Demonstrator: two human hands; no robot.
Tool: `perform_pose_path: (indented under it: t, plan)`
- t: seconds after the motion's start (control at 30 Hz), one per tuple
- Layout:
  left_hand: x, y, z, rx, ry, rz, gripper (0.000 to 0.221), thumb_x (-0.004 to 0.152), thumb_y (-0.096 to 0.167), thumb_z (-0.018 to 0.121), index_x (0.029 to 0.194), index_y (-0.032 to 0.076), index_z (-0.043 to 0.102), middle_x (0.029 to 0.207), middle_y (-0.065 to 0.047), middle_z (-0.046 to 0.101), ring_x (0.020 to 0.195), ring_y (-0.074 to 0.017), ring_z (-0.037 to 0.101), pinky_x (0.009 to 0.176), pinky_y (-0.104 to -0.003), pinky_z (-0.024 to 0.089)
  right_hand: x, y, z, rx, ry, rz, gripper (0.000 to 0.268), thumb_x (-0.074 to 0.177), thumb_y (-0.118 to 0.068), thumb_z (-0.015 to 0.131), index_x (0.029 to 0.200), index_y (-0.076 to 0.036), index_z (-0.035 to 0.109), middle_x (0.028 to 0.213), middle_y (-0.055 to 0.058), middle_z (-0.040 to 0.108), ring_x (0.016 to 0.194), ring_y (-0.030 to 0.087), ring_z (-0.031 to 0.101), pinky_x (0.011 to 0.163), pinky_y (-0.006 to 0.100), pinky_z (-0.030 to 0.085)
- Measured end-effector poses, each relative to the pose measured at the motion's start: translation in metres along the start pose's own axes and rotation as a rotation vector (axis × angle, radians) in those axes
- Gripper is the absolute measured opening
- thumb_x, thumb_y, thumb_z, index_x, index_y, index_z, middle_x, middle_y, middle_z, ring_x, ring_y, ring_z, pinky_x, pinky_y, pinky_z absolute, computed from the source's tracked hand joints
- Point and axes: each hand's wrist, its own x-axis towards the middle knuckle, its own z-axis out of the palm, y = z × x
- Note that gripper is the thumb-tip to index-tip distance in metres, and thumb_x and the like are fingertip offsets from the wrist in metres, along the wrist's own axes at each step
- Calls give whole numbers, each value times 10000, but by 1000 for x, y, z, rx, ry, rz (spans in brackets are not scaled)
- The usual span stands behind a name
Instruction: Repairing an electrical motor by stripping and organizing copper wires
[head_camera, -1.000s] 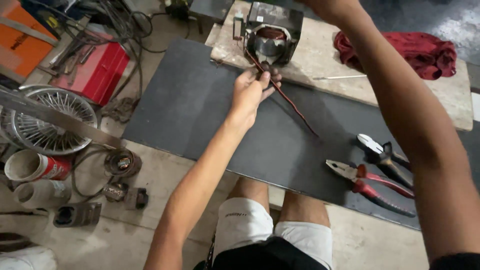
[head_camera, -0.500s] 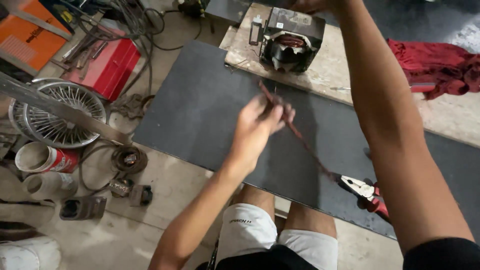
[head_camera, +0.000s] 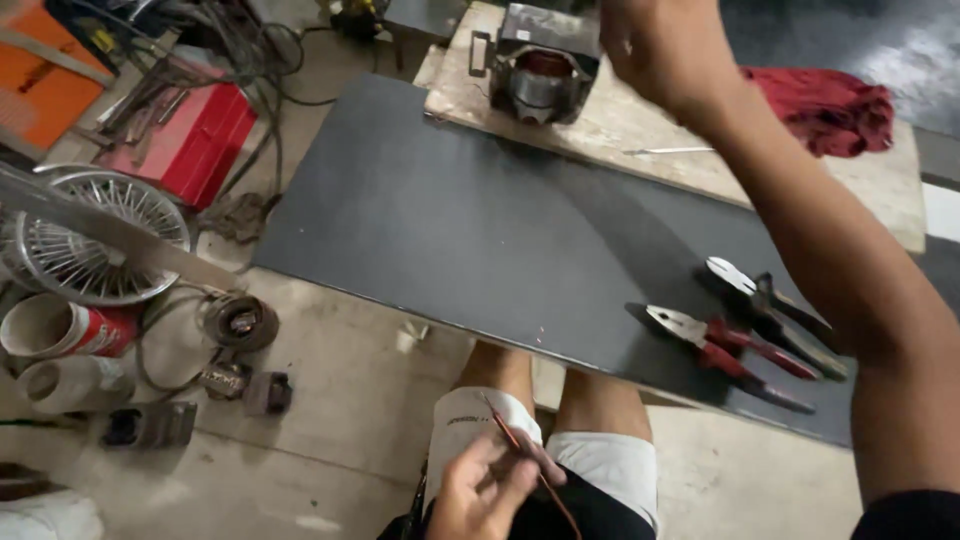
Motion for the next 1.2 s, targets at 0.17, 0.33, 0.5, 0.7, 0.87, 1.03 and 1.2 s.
perform_pose_path:
  t: [0.17,0.33,0.5,0.7,0.87,1.03,1.2]
  plan:
    - [4,15,13,-35,85,-163,194,957,53,636,1125,-41,611,980,-171,730,917,-239,710,922,-373,598,-37,-65,-28,-148,-194,-282,315,999,-64,587,1281,-113,719,1309,81,694,1019,234,703,656,315,620]
    - [5,34,33,72,82,-118,76,976,54,601,1033,7,614,949,-134,740,929,-220,735,928,-369,595,-89,-56,22,-319,-152,-275,433,1096,-304,597,1455,-63,563,1270,81,688,1103,203,693,839,306,649]
    - [16,26,34,-26,95,-175,124,962,6,585,1079,-24,614,979,-170,715,961,-257,727,946,-401,611,-91,-61,43,-363,-102,-199,399,1080,-266,639,1430,-86,573,1321,86,634,1055,198,671,778,309,646]
    - [46,18,33,20,133,-3,127,968,17,606,1087,-19,632,1007,-139,705,958,-221,703,937,-341,568,-76,-59,57,-405,2,-109,368,1033,-296,698,1313,-62,655,1298,45,692,1014,174,661,770,284,584]
    - [64,22,40,21,76,28,116,979,23,594,1082,-16,629,1018,-134,718,955,-196,687,934,-318,558,-67,-52,92,-344,14,68,315,1064,-298,667,1276,-66,645,1132,84,775,913,216,758,653,340,626]
    - [75,26,43,-42,68,65,87,981,-17,578,1065,-11,601,1014,-130,698,967,-203,692,956,-334,568,-43,-82,91,-158,171,204,170,986,-163,695,1106,-48,657,915,90,788,620,238,716,463,352,511]
    - [80,30,39,-95,50,92,87,983,-44,567,1062,-17,590,1018,-139,682,973,-217,680,973,-356,568,-39,-85,103,-51,176,254,177,1009,-154,686,1147,-56,635,881,115,791,531,286,680,424,392,475]
